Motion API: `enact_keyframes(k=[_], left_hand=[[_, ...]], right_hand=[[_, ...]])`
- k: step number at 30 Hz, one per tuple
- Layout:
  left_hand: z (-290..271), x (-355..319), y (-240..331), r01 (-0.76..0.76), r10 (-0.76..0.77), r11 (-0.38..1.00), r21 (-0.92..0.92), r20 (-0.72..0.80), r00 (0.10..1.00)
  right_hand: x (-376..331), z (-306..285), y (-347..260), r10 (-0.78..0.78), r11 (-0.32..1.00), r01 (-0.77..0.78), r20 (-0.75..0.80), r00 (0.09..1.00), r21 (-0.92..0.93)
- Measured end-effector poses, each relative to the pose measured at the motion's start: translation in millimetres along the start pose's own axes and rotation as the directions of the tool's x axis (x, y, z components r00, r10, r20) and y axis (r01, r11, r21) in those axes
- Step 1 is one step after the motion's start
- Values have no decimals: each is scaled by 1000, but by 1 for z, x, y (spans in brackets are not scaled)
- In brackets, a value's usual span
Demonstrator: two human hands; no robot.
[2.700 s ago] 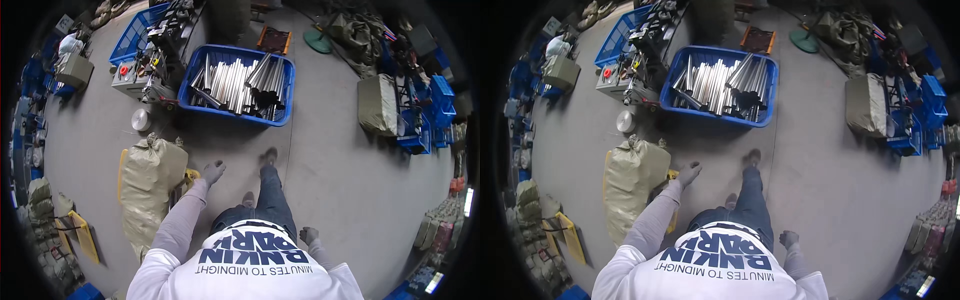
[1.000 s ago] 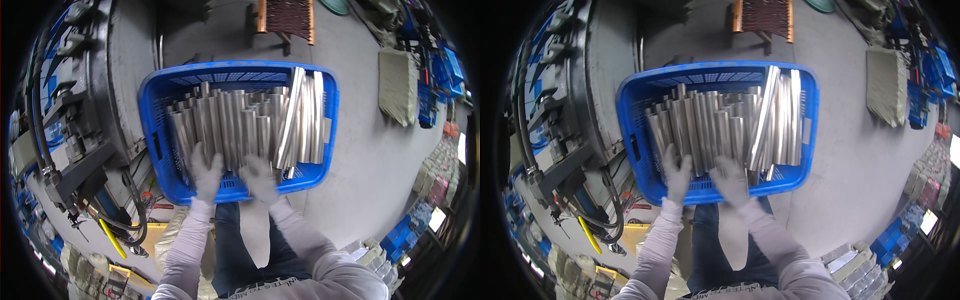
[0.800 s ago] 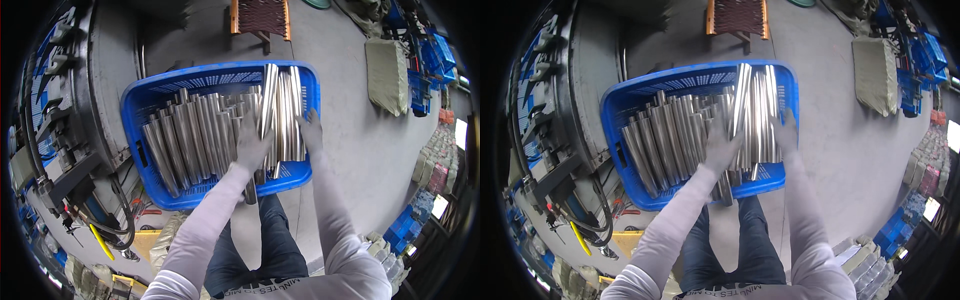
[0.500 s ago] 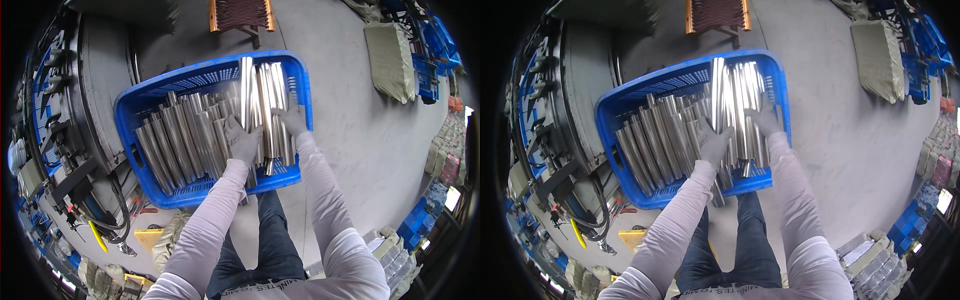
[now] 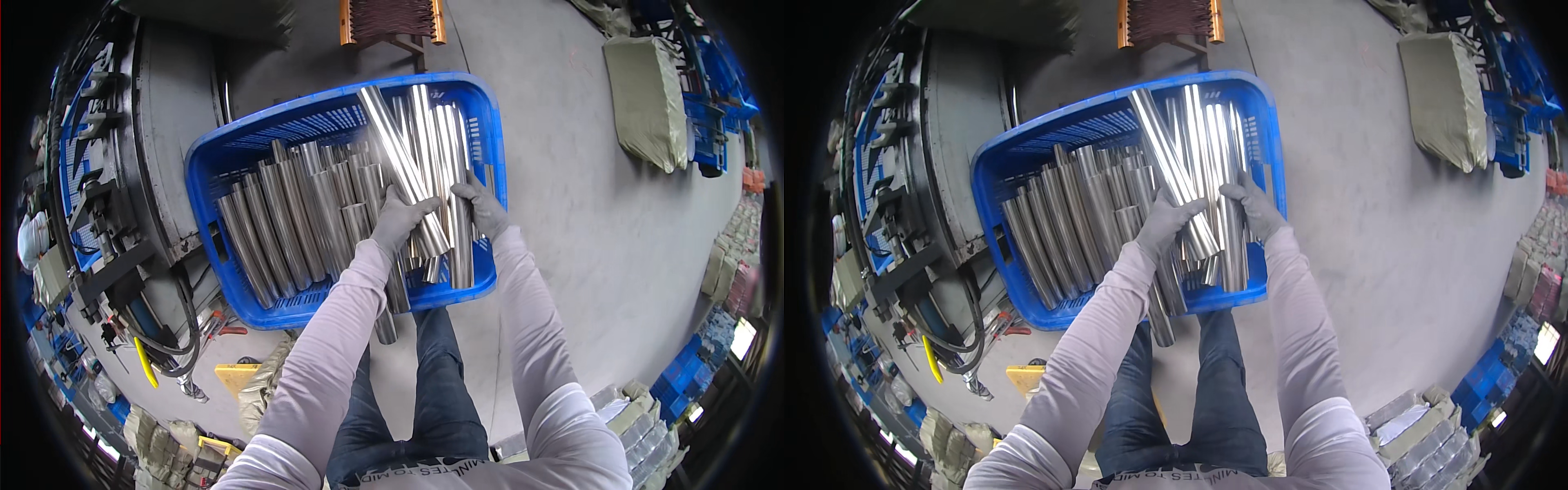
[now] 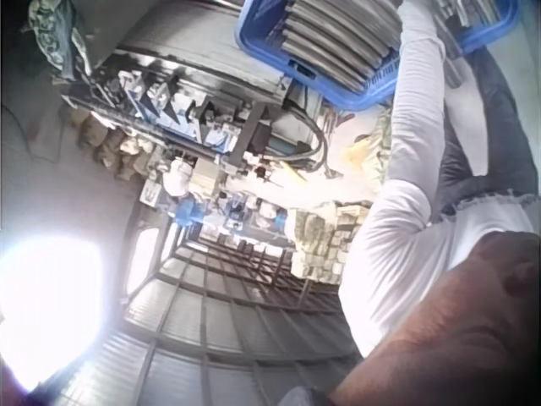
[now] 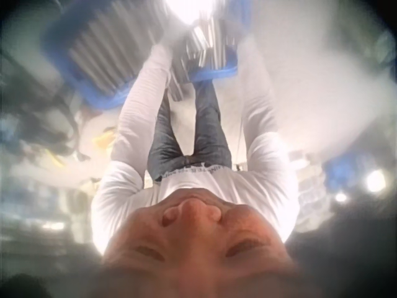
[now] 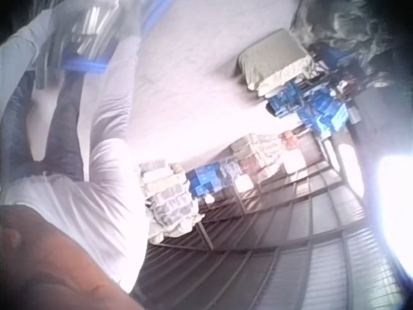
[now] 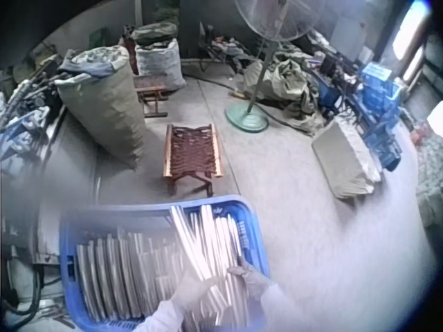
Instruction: The person assembles metal pipes with circular connectors by hand, using a cleaning cloth.
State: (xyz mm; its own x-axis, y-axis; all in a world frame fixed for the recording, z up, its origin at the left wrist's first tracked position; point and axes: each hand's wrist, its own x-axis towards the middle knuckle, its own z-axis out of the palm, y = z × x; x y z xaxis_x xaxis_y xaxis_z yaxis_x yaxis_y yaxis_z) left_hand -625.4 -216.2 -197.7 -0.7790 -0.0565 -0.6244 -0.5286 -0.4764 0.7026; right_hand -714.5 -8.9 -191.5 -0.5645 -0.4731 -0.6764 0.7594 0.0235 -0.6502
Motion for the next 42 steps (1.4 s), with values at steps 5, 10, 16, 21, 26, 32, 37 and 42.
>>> enact_keyframes(k=[5, 10, 16, 21, 26, 32, 37, 42], left_hand=[[-8, -18, -10, 32, -16, 985, -170, 96, 995], [-30, -99, -7, -28, 28, 1000, 8, 37, 999], [-129, -213, 30, 2, -23, 987, -162, -128, 991], [-299, -220, -27, -71, 80, 997, 37, -322, 944], [-341, -156, -67, 154, 99, 917, 369, -583, 806], [-310, -216, -58, 502, 326, 499, 706, -690, 646], [-144, -216, -59, 92, 148, 807, 584, -351, 924], [-115, -165, -114, 205, -105, 964, 171, -461, 881]], right_hand=[[-14, 6, 21, 85, 982, -78, -35, 996, 173], [-74, 78, 1, 27, 983, -36, 55, 998, 178], [-80, 220, 53, 94, 995, -97, 177, 980, 9], [13, 327, 152, 145, 989, -143, 319, 937, -30], [70, 331, 175, 132, 950, -101, 88, 987, -297], [-13, 305, 149, -237, 658, 90, -91, 967, -747], [-75, 162, 155, -180, 688, -192, -421, 889, -700], [-62, 182, 185, -147, 573, -153, -285, 947, -805]])
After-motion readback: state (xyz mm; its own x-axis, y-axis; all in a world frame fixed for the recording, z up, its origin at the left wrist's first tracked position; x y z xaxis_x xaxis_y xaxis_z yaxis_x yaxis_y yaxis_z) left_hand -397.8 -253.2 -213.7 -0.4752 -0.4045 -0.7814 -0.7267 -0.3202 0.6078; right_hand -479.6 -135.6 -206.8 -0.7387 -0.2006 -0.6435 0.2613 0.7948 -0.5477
